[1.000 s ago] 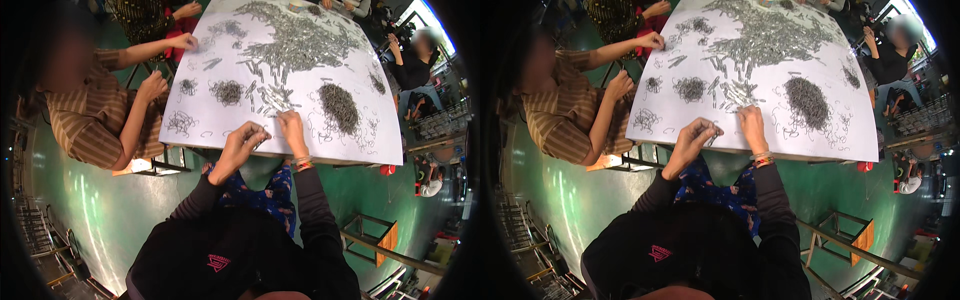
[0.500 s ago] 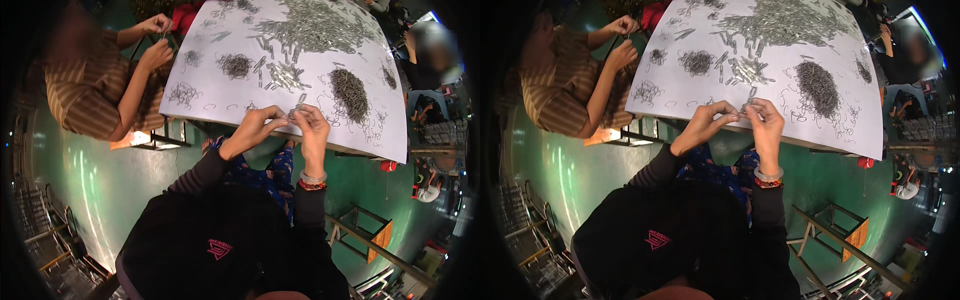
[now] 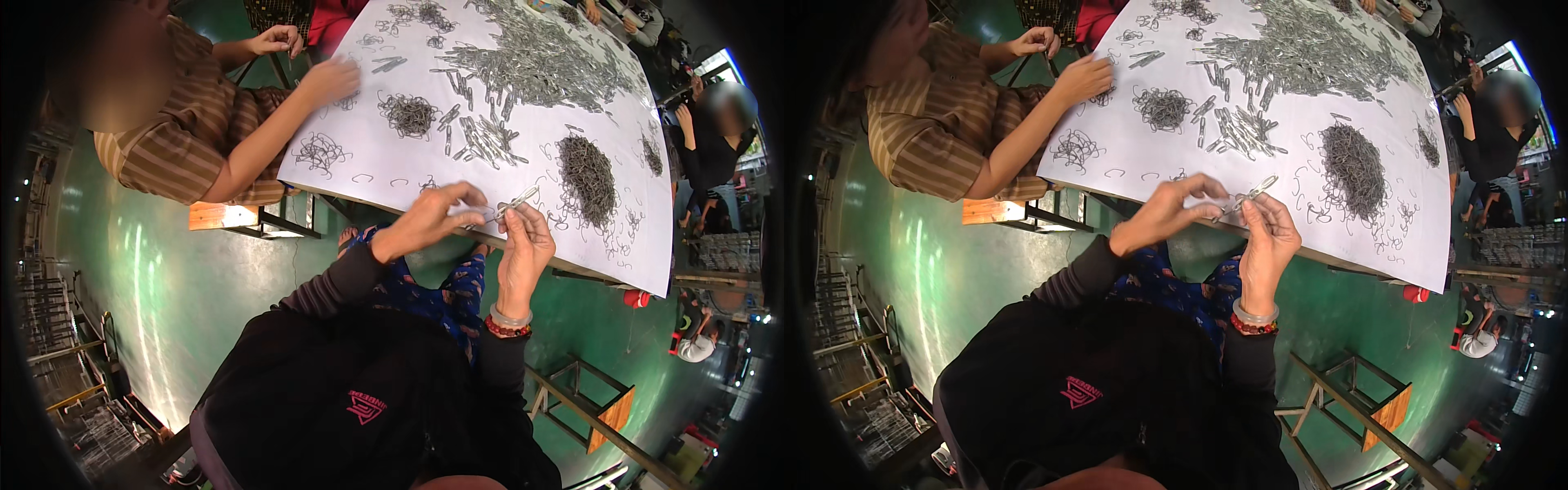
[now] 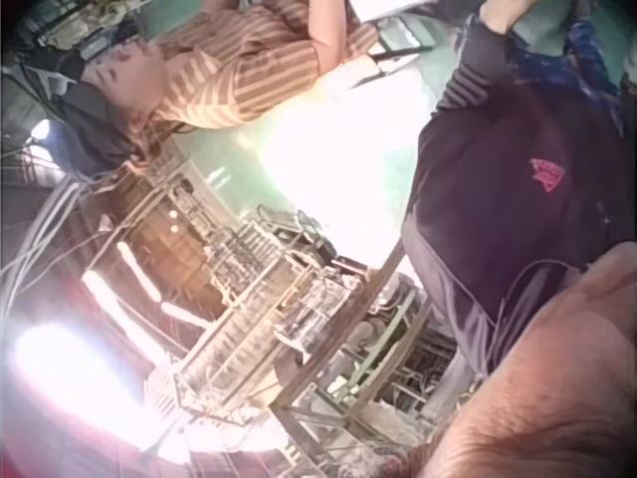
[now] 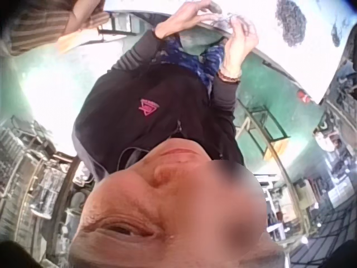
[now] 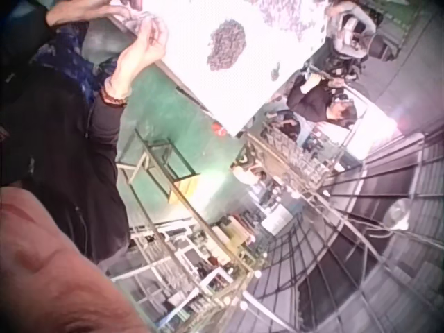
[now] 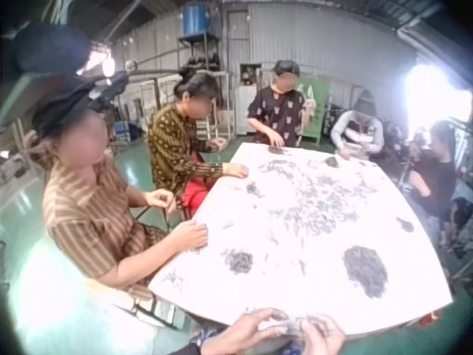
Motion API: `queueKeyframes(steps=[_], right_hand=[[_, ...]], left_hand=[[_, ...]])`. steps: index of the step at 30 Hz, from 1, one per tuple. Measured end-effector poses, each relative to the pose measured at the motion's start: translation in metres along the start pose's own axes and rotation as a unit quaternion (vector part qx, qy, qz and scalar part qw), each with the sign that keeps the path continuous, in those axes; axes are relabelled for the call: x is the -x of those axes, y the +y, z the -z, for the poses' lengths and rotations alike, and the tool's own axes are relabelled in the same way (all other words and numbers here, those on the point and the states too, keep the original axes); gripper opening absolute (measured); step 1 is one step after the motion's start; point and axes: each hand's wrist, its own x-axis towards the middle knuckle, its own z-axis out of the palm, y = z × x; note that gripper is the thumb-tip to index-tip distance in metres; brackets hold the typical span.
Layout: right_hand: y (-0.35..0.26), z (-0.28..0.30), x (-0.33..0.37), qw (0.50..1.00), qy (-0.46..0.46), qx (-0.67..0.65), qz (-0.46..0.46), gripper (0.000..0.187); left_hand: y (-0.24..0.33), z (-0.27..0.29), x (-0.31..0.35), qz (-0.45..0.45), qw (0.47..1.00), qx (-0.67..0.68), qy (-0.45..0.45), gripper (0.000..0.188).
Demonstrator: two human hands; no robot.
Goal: The person picks up small metal clips from a table and hangs them one by one onto a vertical metal rack.
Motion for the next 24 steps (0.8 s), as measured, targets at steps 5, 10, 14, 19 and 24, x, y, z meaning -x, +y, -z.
queueKeyframes(steps=[5, 10, 14, 19, 24], right_hand=[[-0.012, 0.005, 0.005, 0.999, -0.005, 0.031, -0.014, 0.015], [-0.026, 0.013, 0.015, 1.0, -0.01, 0.025, 0.0, 0.016], [-0.023, 0.021, 0.02, 1.0, -0.001, 0.027, 0.001, 0.017], [-0.026, 0.024, 0.034, 0.999, -0.011, 0.046, -0.009, 0.017], [-0.014, 0.031, 0.044, 0.998, -0.013, 0.067, -0.008, 0.017]], left_hand=[[-0.073, 0.067, -0.077, -0.139, 0.908, -0.394, -0.016, 0.015], [-0.102, 0.097, -0.114, -0.22, 0.735, -0.622, -0.155, 0.01], [-0.097, 0.112, -0.126, -0.211, 0.747, -0.624, -0.096, 0.011], [-0.066, 0.112, -0.113, -0.128, 0.822, -0.555, 0.019, 0.009], [-0.013, 0.052, -0.071, 0.032, 0.984, -0.17, -0.042, 0.013]])
